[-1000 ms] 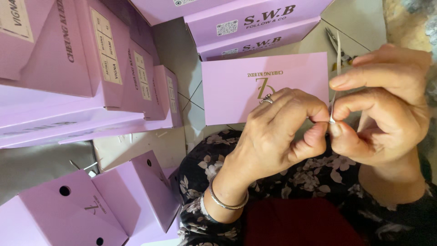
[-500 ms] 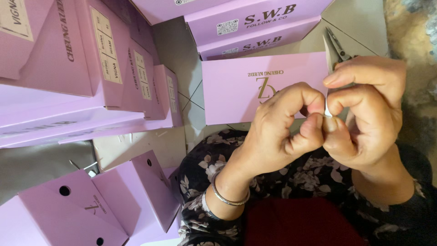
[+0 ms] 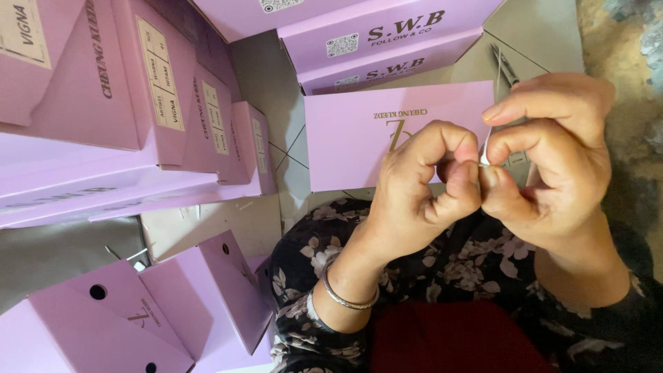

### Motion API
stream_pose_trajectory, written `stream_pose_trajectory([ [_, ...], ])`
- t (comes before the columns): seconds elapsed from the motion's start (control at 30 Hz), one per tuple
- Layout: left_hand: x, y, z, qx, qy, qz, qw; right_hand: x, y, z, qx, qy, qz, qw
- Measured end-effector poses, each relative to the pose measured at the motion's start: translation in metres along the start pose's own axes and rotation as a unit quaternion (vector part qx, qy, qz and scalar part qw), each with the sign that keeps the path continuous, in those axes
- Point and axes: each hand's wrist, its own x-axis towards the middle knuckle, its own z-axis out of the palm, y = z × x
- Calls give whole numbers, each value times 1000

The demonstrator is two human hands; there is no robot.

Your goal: The person sits on the floor and applies product labels to the sides of light purple shoe boxes. She peels the backing from each label, aligns it on the box, and smooths it down before moving to the next box.

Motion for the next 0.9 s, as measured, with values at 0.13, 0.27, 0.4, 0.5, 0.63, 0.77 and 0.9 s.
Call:
stream_pose_trajectory([
  [0.13, 0, -2, 5, -79, -7, -3, 997, -4, 2, 8, 38, 15, 39, 998],
  [0.27, 0, -5, 5, -166, -11, -38, 985, -2, 4, 5, 160, -2, 112, 981],
  [0.4, 1, -6, 3, -141, 10, -35, 989, 4, 1, -6, 233, -16, 151, 961],
  [0.5, 3, -6, 4, -80, 19, -24, 996, 7, 1, -8, 215, -18, 127, 968],
  [0.63, 3, -5, 6, -47, 25, -7, 999, 7, 4, -5, 166, -12, 111, 980],
  [0.77, 2, -5, 8, -44, 29, -7, 999, 3, 6, 1, 89, -13, 74, 993],
  [0.9, 1, -7, 10, -57, 36, -15, 998, -4, 8, 6, 38, -10, 50, 998],
])
